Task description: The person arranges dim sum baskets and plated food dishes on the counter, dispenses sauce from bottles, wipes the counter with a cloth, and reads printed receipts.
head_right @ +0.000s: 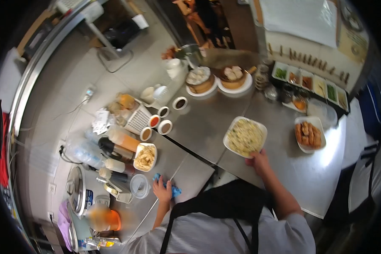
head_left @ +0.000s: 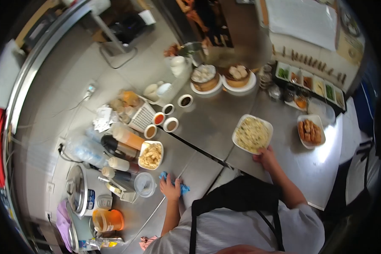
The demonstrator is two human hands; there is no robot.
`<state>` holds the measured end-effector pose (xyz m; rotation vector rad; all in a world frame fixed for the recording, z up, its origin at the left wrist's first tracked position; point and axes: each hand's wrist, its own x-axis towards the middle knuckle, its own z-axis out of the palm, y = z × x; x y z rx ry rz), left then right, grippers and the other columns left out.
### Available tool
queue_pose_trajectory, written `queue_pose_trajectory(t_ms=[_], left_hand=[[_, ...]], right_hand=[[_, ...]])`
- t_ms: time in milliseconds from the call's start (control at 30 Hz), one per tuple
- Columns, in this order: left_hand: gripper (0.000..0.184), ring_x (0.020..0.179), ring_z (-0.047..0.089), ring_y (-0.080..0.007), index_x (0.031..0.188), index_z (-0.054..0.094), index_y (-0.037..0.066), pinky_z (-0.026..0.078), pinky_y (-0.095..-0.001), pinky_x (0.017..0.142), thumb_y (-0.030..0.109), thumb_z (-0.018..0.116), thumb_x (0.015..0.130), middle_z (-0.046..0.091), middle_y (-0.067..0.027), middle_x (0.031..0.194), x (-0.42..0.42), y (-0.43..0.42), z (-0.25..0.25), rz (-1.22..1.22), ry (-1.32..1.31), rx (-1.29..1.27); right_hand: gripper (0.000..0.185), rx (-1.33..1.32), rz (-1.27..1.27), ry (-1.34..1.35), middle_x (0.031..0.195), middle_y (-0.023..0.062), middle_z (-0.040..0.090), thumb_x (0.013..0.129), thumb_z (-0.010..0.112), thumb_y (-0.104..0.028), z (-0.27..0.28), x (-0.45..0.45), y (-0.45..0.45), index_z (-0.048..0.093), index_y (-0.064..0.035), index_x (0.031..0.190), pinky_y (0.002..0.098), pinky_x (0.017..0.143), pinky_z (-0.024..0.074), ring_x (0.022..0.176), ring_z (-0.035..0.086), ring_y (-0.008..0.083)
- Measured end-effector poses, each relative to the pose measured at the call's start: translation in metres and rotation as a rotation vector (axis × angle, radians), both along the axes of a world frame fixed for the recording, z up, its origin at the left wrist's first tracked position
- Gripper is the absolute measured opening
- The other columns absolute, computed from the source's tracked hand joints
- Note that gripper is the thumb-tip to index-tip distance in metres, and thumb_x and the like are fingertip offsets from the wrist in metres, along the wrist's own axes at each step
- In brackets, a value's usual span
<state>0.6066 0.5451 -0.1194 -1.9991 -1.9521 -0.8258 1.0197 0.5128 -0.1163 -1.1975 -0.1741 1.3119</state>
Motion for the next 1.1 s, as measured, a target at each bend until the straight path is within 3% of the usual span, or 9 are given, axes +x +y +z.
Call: queue_pose_trajectory(t_ms=[133, 267, 467, 600, 667, 767, 833, 967, 1100], left_hand=[[0.027, 0.095, 0.046, -0.0312, 0.094, 0.056, 0.010, 0.034, -0.0442, 0.080, 0.024, 0.055, 0.071, 0.050, -0.0157, 0.101, 0.019, -0.010, 0.004, -0.044, 0.077, -0.151], [0.014, 0.089, 0.047, -0.0329, 0.084, 0.054, 0.005, 0.037, -0.0370, 0.076, 0.016, 0.049, 0.077, 0.050, -0.0156, 0.096, 0.021, 0.002, -0.001, -0.107, -0.401, -0.551], [0.026, 0.093, 0.043, -0.0195, 0.103, 0.040, 0.001, 0.035, -0.0310, 0.080, 0.018, 0.041, 0.083, 0.045, -0.0120, 0.098, 0.138, 0.014, -0.005, -0.570, -0.905, -0.611], [0.035, 0.100, 0.038, -0.0192, 0.113, 0.033, 0.001, 0.028, -0.0310, 0.089, 0.023, 0.037, 0.085, 0.041, -0.0117, 0.106, 0.226, 0.005, 0.028, -0.996, -1.213, -0.827], [0.036, 0.101, 0.038, -0.0183, 0.115, 0.032, 0.001, 0.027, -0.0308, 0.091, 0.023, 0.035, 0.086, 0.041, -0.0108, 0.107, 0.241, 0.001, 0.030, -1.111, -1.200, -0.819], [0.036, 0.101, 0.040, -0.0174, 0.116, 0.033, 0.001, 0.028, -0.0311, 0.089, 0.022, 0.036, 0.087, 0.042, -0.0090, 0.108, 0.243, 0.018, 0.038, -1.082, -1.020, -0.792], [0.032, 0.087, 0.047, -0.0119, 0.111, 0.039, 0.006, 0.038, -0.0259, 0.072, 0.026, 0.041, 0.086, 0.046, -0.0049, 0.099, 0.236, 0.034, 0.026, -0.742, -1.181, -0.854], [0.027, 0.063, 0.052, -0.0127, 0.107, 0.038, 0.005, 0.044, -0.0216, 0.050, 0.015, 0.044, 0.083, 0.050, -0.0086, 0.084, 0.218, 0.065, -0.023, -0.615, -1.229, -0.785], [0.022, 0.057, 0.052, -0.0135, 0.104, 0.039, 0.004, 0.044, -0.0219, 0.047, 0.013, 0.042, 0.084, 0.050, -0.0093, 0.080, 0.216, 0.071, -0.011, -0.519, -1.321, -0.903]], right_hand=[[0.035, 0.003, 0.080, 0.000, 0.082, 0.0106, 0.053, 0.077, 0.052, -0.019, -0.007, -0.008, 0.015, 0.036, -0.0058, 0.104, 0.0299, 0.053, 0.0488, 0.066, 0.056, 0.0204], [0.037, -0.191, 0.482, 0.100, 0.082, 0.0112, 0.054, 0.079, 0.052, -0.033, 0.007, -0.020, -0.003, 0.040, -0.0063, 0.102, 0.0337, 0.059, 0.0475, 0.067, 0.056, 0.0216], [0.041, 0.034, 0.885, -0.024, 0.098, 0.0116, 0.052, 0.081, 0.050, -0.034, 0.035, -0.053, -0.024, 0.041, -0.0048, 0.110, 0.0313, 0.072, 0.0453, 0.084, 0.054, 0.0201], [0.042, 0.378, 0.537, -0.359, 0.101, 0.0085, 0.050, 0.081, 0.052, -0.018, 0.037, -0.059, -0.027, 0.035, -0.0049, 0.117, 0.0283, 0.078, 0.0410, 0.088, 0.051, 0.0143], [0.034, 0.259, 0.392, -0.453, 0.096, 0.0071, 0.052, 0.079, 0.052, -0.009, 0.051, -0.038, -0.035, 0.041, -0.0027, 0.111, 0.0267, 0.077, 0.0408, 0.087, 0.050, 0.0124], [0.029, 0.254, 0.157, -0.413, 0.089, 0.0073, 0.055, 0.078, 0.051, -0.010, 0.066, 0.008, -0.038, 0.046, -0.0010, 0.105, 0.0261, 0.073, 0.0430, 0.084, 0.052, 0.0133], [0.028, 0.204, 0.010, -0.416, 0.087, 0.0065, 0.056, 0.078, 0.050, -0.010, 0.095, 0.037, -0.040, 0.048, -0.0011, 0.104, 0.0251, 0.073, 0.0428, 0.083, 0.052, 0.0128], [0.039, -0.285, 0.315, -1.284, 0.108, 0.0151, 0.050, 0.078, 0.050, -0.026, 0.086, 0.054, -0.015, 0.046, -0.0049, 0.110, 0.0369, 0.082, 0.0396, 0.098, 0.049, 0.0234], [0.037, -0.244, 0.304, -1.840, 0.121, 0.0105, 0.040, 0.075, 0.052, -0.024, 0.013, 0.025, -0.001, 0.049, -0.0122, 0.110, 0.0477, 0.089, 0.0308, 0.114, 0.035, 0.0259]])
